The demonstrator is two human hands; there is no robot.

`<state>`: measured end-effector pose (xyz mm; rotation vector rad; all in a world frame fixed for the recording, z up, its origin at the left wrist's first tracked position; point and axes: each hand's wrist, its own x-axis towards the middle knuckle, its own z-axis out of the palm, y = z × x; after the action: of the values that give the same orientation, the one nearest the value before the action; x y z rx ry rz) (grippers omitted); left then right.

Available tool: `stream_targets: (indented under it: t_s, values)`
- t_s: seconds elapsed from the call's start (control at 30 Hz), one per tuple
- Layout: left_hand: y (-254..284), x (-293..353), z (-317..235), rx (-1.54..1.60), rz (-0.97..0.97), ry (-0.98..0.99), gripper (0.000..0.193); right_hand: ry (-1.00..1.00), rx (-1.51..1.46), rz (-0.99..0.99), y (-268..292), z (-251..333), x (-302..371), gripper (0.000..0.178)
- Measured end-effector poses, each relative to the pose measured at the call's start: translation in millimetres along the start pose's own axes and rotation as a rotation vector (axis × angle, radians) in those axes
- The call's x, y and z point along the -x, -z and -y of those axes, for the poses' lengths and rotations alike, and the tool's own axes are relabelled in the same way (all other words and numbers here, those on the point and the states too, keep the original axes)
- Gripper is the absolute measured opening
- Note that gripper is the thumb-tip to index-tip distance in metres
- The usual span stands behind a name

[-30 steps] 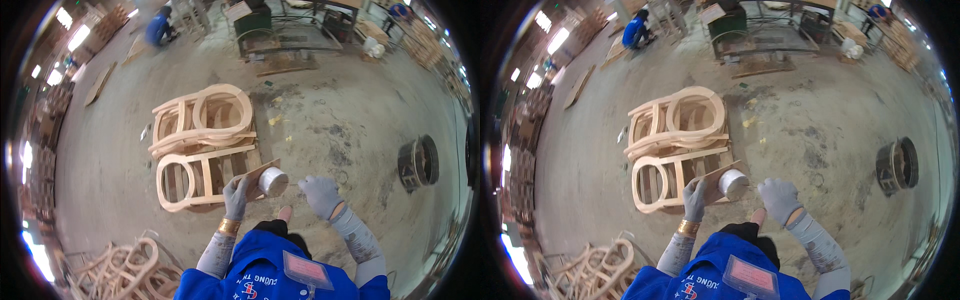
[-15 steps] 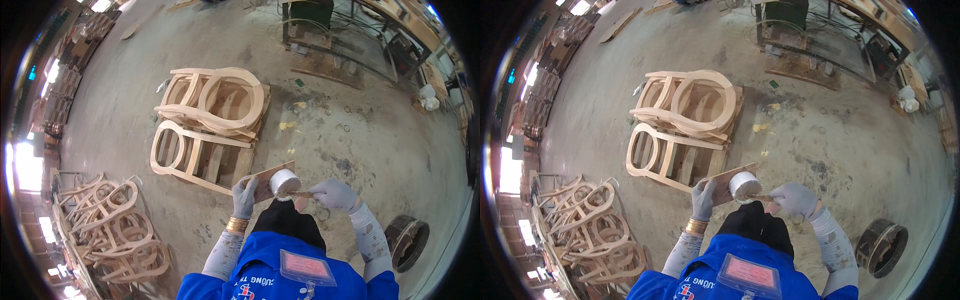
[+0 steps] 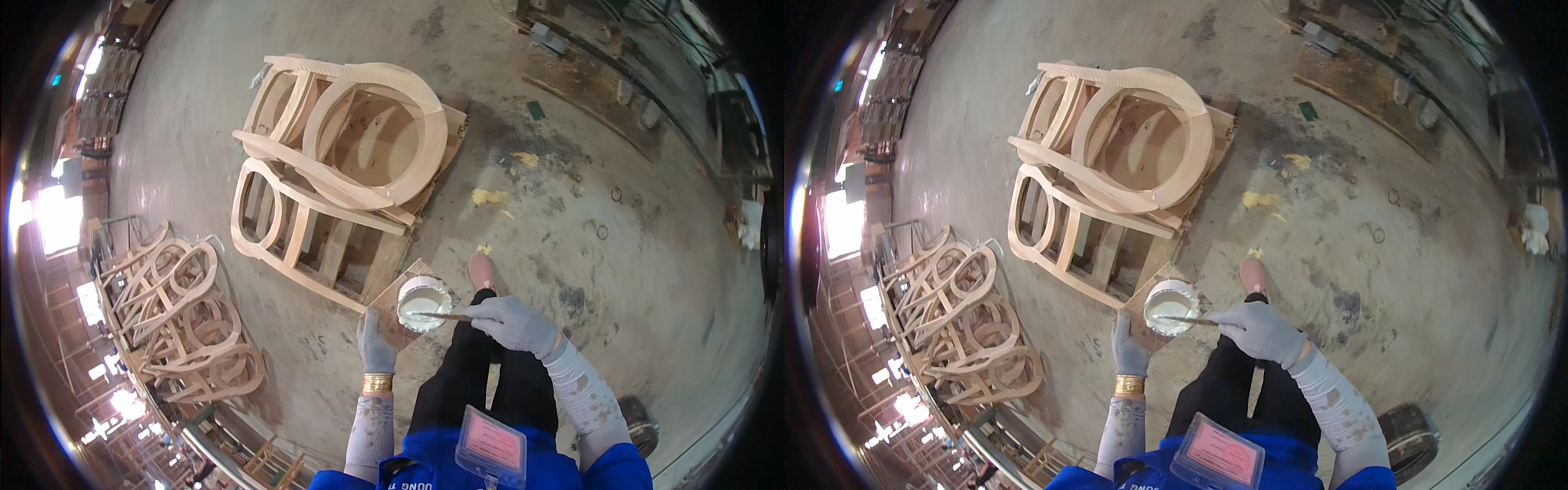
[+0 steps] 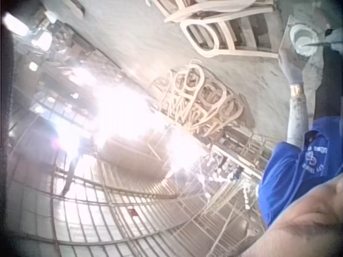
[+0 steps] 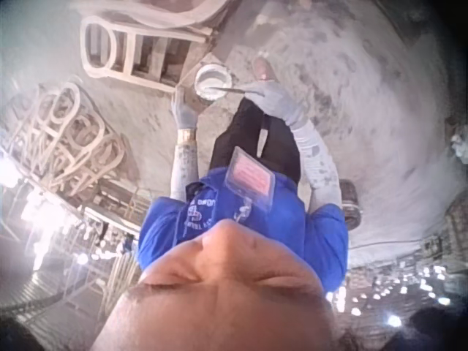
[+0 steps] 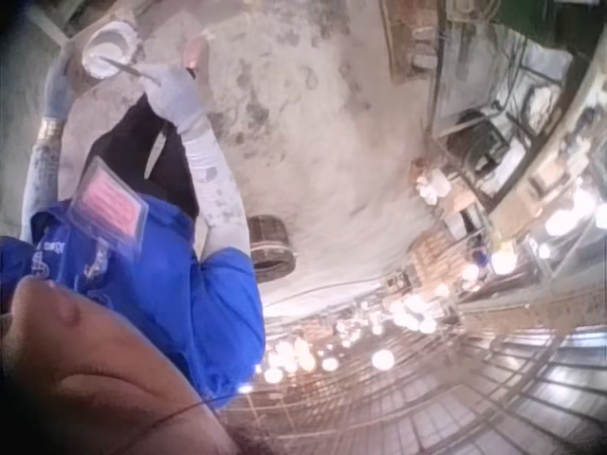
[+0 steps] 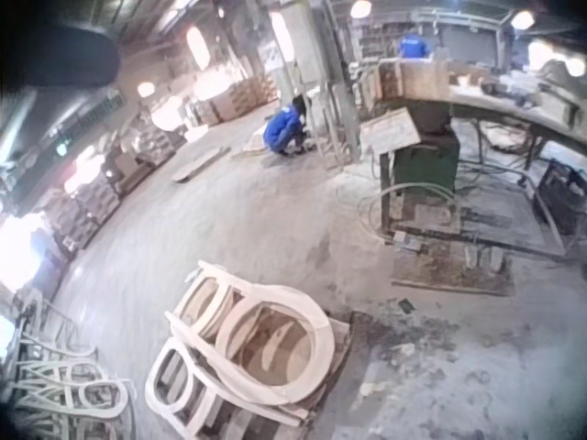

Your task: The person applies white glue to the joints of wooden chair frames using a brush. They dip the brush into a container of glue and carefully coat the edges of the curved wooden pieces before assembling them.

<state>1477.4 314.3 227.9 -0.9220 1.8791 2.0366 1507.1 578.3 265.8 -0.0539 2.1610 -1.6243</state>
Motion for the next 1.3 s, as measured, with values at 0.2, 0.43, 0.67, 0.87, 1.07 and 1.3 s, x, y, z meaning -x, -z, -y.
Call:
stream_targets:
  t_s: [0.2, 0.43, 0.67, 0.87, 1.07, 1.3]
  values:
    - [-22, -60, 42, 0.098, 0.022, 0.050, 0.037, 0.107, 0.260, 0.013, 48, -23, -87, 0.027]
    - [-78, -111, 67, 0.485, -0.251, 0.000, 0.038, 0.317, 0.509, 0.135, 80, -73, -178, 0.035]
    - [-104, -141, 114, 0.409, -0.354, -0.052, 0.046, 0.668, 0.818, 0.178, 97, -94, -252, 0.037]
    - [-84, -164, 191, 0.342, -0.435, -0.127, 0.039, 0.594, 0.820, 0.479, 66, -133, -271, 0.041]
    - [-50, -176, 252, -0.251, -0.590, -0.319, 0.030, 0.760, 0.854, 0.500, 30, -165, -295, 0.049]
    - [-26, -218, 308, 0.580, -0.420, -0.234, 0.028, 1.032, 1.251, 0.246, 11, -177, -309, 0.040]
